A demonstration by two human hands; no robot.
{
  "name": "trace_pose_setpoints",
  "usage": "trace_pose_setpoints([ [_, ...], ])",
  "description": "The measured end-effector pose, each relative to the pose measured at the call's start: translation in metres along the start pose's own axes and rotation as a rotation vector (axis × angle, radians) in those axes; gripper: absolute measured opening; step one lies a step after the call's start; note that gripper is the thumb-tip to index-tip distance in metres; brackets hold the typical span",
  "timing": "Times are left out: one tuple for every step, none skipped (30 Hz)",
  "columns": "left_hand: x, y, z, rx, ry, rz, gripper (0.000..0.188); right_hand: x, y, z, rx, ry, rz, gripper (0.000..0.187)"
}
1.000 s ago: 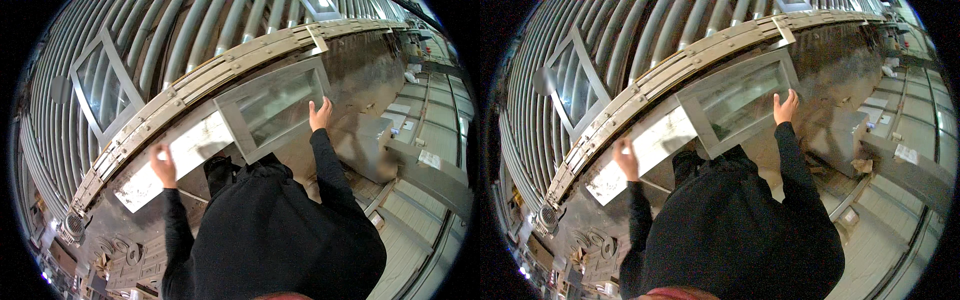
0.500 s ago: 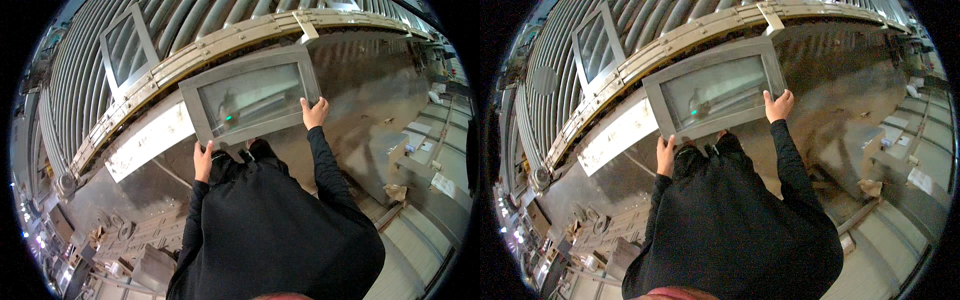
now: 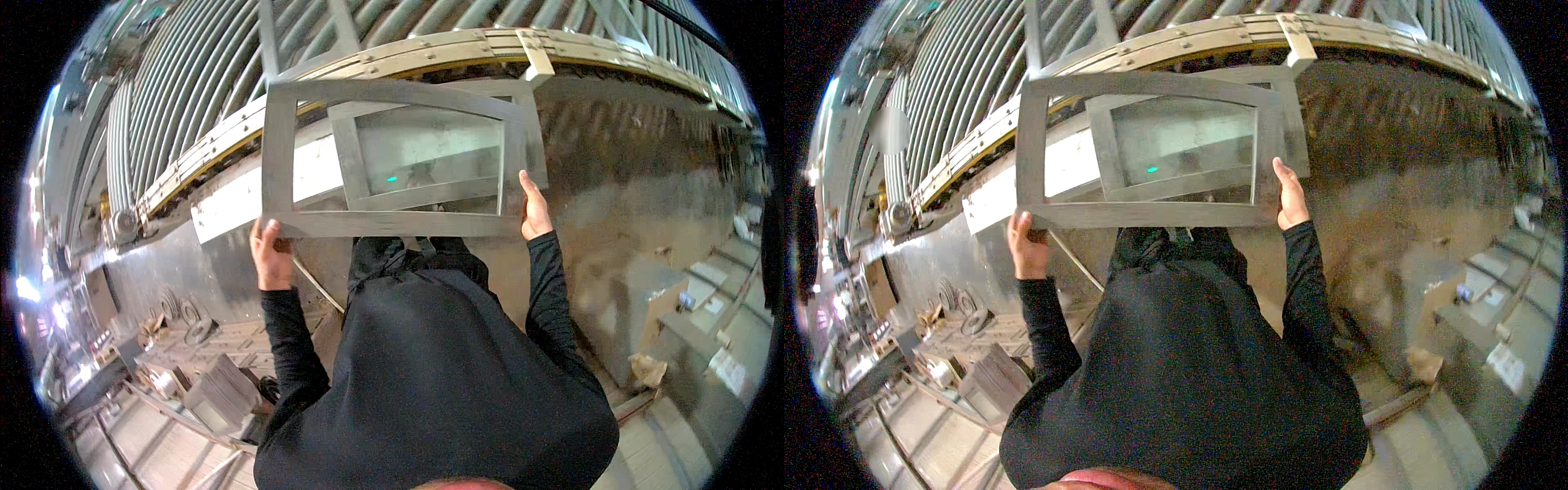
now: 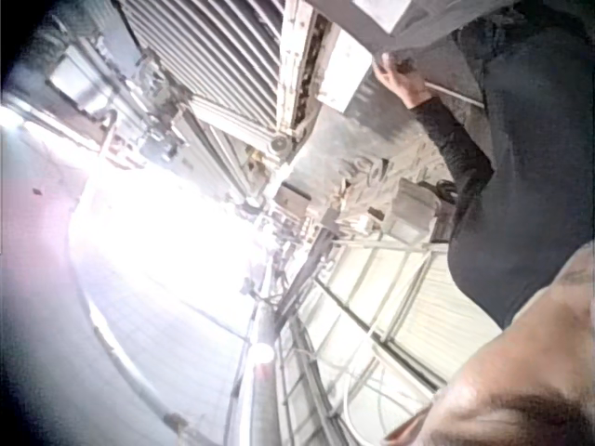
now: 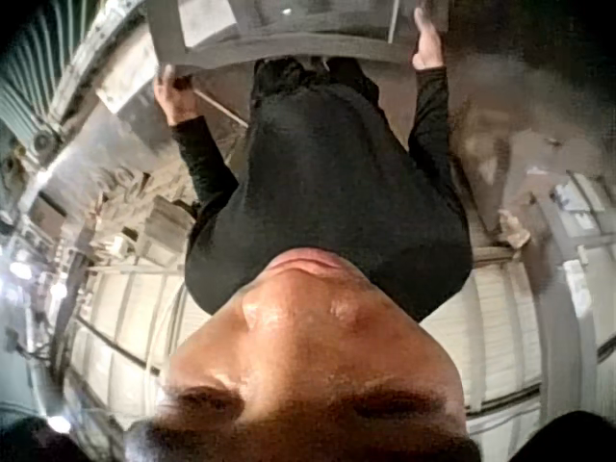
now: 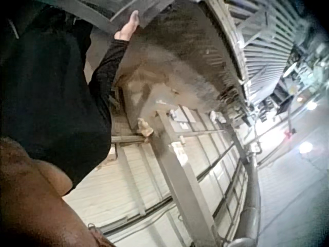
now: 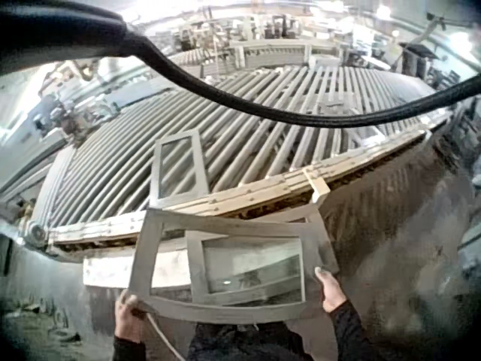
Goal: The person picks up wooden door frames with glass panes and stacks them one by one onto a factory conveyor system.
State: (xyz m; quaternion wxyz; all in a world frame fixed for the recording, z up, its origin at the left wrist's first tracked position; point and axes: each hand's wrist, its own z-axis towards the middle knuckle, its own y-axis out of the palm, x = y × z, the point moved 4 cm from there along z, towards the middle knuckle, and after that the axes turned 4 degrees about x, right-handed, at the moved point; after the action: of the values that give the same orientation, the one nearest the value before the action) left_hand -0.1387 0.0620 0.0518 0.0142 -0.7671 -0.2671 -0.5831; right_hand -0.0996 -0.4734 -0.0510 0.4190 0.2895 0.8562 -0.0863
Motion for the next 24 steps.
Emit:
trace_pose_setpoints([
  [0.022,0.007,0.001,0.014,0.053,0.037,0.051,-0.015,0.02,-0.017,-0.145,0.04,-0.059,0.043],
  [0.039,-0.001,0.009,-0.033,0.11,0.097,0.053,-0.027,0.038,-0.033,-0.284,0.081,-0.116,0.044],
  [0.055,0.0,0.014,0.047,0.168,0.037,0.051,-0.025,0.047,-0.034,-0.273,0.044,-0.079,0.044],
  [0.074,0.02,0.016,0.059,0.214,-0.192,0.049,-0.018,0.058,-0.033,-0.263,0.01,-0.042,0.045],
  [0.093,0.045,0.014,0.062,0.257,-0.419,0.046,-0.011,0.071,-0.034,-0.25,-0.027,-0.002,0.045],
  [0.095,0.041,0.021,-0.233,0.296,-0.513,0.044,-0.004,0.094,-0.041,-0.235,-0.051,0.077,0.046],
  [0.086,0.058,0.022,-0.219,0.305,-0.566,0.036,-0.002,0.125,-0.06,-0.196,-0.056,0.199,0.046],
  [0.063,0.076,0.021,0.091,0.279,-0.412,0.03,0.0,0.153,-0.083,-0.169,-0.056,0.325,0.046],
  [0.046,0.103,0.017,0.058,0.213,-0.36,0.031,0.01,0.175,-0.093,-0.217,-0.073,0.379,0.046],
  [0.031,0.129,0.011,0.024,0.153,-0.301,0.032,0.023,0.197,-0.1,-0.272,-0.087,0.437,0.046],
  [0.013,0.156,0.007,-0.013,0.094,-0.243,0.034,0.034,0.211,-0.101,-0.315,-0.182,0.332,0.047],
  [-0.007,0.155,0.012,0.003,0.046,-0.321,0.045,0.041,0.227,-0.108,-0.358,-0.275,0.235,0.048],
  [-0.015,0.144,0.026,0.135,0.089,-0.314,0.051,0.049,0.242,-0.109,-0.379,-0.38,0.147,0.05],
  [-0.009,0.132,0.044,0.136,0.054,-0.286,0.05,0.045,0.253,-0.122,-0.498,-0.323,0.139,0.05],
  [0.002,0.117,0.06,0.145,0.019,-0.263,0.049,0.045,0.258,-0.125,-0.579,-0.292,0.01,0.045],
  [0.009,0.102,0.074,0.162,-0.018,-0.251,0.047,0.044,0.258,-0.124,-0.663,-0.257,-0.134,0.041],
  [0.011,0.083,0.095,0.158,-0.041,-0.22,0.051,0.045,0.259,-0.123,-0.676,-0.227,-0.122,0.035],
  [0.02,0.064,0.114,0.166,-0.077,-0.195,0.048,0.048,0.255,-0.118,-0.592,-0.205,-0.181,0.031],
  [0.02,0.039,0.138,0.172,-0.045,-0.166,0.046,0.059,0.246,-0.102,-0.594,-0.241,-0.267,0.03],
  [0.023,0.013,0.165,0.178,-0.015,-0.132,0.044,0.067,0.24,-0.095,-0.543,-0.237,-0.249,0.028],
  [0.04,-0.007,0.189,0.148,0.007,-0.097,0.043,0.064,0.236,-0.094,-0.484,-0.217,-0.272,0.027],
  [0.058,-0.029,0.209,0.125,0.029,-0.058,0.042,0.064,0.232,-0.089,-0.426,-0.244,-0.31,0.027],
  [0.062,-0.06,0.242,0.126,0.062,-0.008,0.041,0.064,0.229,-0.084,-0.373,-0.273,-0.349,0.026],
  [0.079,-0.079,0.271,0.114,0.07,0.049,0.039,0.065,0.227,-0.08,-0.303,-0.253,-0.318,0.026],
])
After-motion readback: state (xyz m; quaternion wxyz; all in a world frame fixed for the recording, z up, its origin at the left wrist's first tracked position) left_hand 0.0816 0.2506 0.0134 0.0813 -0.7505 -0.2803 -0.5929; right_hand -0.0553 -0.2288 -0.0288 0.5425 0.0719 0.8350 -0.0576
